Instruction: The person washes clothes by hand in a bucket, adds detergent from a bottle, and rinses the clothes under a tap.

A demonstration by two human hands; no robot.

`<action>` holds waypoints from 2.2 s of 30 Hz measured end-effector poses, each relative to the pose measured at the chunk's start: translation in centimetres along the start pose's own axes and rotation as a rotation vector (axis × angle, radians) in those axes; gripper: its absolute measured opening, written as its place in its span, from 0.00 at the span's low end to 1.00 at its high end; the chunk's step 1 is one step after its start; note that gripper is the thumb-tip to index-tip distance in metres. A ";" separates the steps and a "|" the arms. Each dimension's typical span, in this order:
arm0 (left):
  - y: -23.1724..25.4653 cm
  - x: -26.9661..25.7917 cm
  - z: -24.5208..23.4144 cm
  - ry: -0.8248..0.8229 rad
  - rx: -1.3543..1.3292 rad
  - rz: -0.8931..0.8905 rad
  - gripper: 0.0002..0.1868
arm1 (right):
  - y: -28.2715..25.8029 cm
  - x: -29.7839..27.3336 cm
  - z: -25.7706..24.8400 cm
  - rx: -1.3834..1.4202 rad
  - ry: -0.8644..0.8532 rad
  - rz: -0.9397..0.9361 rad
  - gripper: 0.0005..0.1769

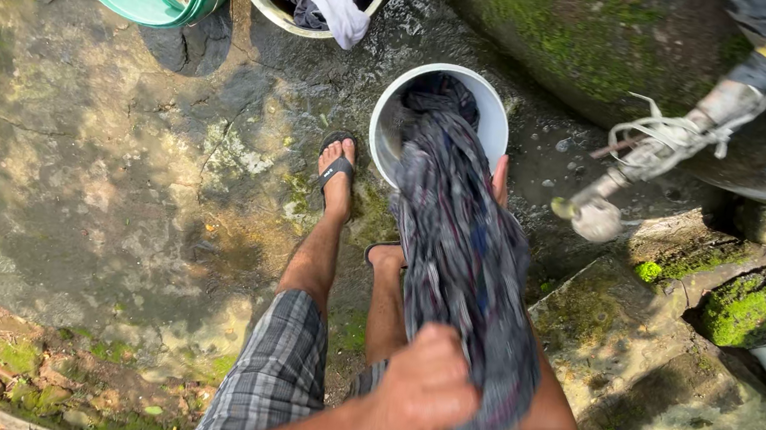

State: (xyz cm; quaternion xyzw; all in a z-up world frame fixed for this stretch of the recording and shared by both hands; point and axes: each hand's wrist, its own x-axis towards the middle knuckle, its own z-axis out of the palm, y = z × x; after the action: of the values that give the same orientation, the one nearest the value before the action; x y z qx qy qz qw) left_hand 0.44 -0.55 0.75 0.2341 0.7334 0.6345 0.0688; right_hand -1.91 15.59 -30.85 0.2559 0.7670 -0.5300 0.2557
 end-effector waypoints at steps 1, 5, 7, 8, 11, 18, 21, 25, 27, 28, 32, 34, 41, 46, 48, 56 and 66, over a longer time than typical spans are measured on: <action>0.5 -0.2 -0.4 0.001 -0.004 -0.012 0.16 | 0.0 1.7 1.0 -0.033 0.027 0.005 0.34; -0.7 0.3 -3.9 -0.253 -0.297 -0.012 0.13 | 1.2 3.1 5.3 -0.203 0.106 0.092 0.30; -3.0 1.4 -6.5 -0.372 -0.302 0.003 0.13 | 2.2 2.7 5.2 -0.214 0.178 0.105 0.27; -4.7 2.1 -7.4 -0.398 -0.234 -0.008 0.14 | 2.7 2.7 4.2 -0.204 0.210 0.101 0.26; -10.9 3.8 -9.2 -0.458 -0.049 -0.004 0.17 | 3.2 2.4 -0.9 -0.160 0.288 0.096 0.23; -27.2 3.6 -4.8 -0.797 0.638 -0.445 0.29 | -4.4 -7.0 -5.5 -0.306 0.245 0.004 0.16; -30.0 0.8 -2.3 -0.745 0.398 -0.741 0.38 | -8.6 -10.3 -4.4 -0.495 0.212 0.000 0.17; -34.1 -2.4 -0.1 -0.315 -0.348 -1.509 0.51 | -12.6 -13.2 0.4 -0.461 0.128 -0.248 0.19; -36.6 -3.9 0.8 -0.110 -0.696 -1.798 0.57 | -13.7 -15.9 1.0 -0.276 0.146 -0.265 0.18; -37.8 -4.5 1.1 -0.051 -0.810 -1.910 0.61 | -13.9 -17.3 1.1 -0.147 0.098 -0.168 0.16; -40.3 -5.2 1.4 0.225 -0.968 -1.732 0.67 | -15.0 -23.9 0.4 0.346 -0.034 -0.078 0.27; -39.9 -5.4 0.6 0.081 -1.518 -1.519 0.57 | -15.4 -26.0 -0.4 0.519 -0.052 -0.063 0.27; -35.8 -7.8 3.0 0.226 -1.393 -1.616 0.51 | -12.2 -29.3 -2.5 1.286 -0.027 -0.104 0.31; -34.1 -10.0 3.7 0.236 -1.374 -1.552 0.44 | -6.0 -28.8 -1.9 2.104 -0.306 -0.237 0.35; -32.8 -10.2 3.5 0.203 -1.379 -1.532 0.42 | -3.6 -27.4 -2.1 1.906 0.177 -0.144 0.40; -25.3 -12.0 2.8 0.056 -1.325 -1.546 0.31 | 6.9 -14.6 -1.8 1.614 0.092 0.164 0.51; -16.0 -14.3 2.8 -0.278 -1.352 -1.442 0.35 | 7.0 -15.9 2.9 1.497 -0.121 0.377 0.48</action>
State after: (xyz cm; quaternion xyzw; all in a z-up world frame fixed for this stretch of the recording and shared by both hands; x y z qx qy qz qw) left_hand 10.11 -5.53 -17.95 -0.2833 0.1703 0.6922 0.6415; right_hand 14.78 13.04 -25.99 0.4573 0.1326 -0.8679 0.1419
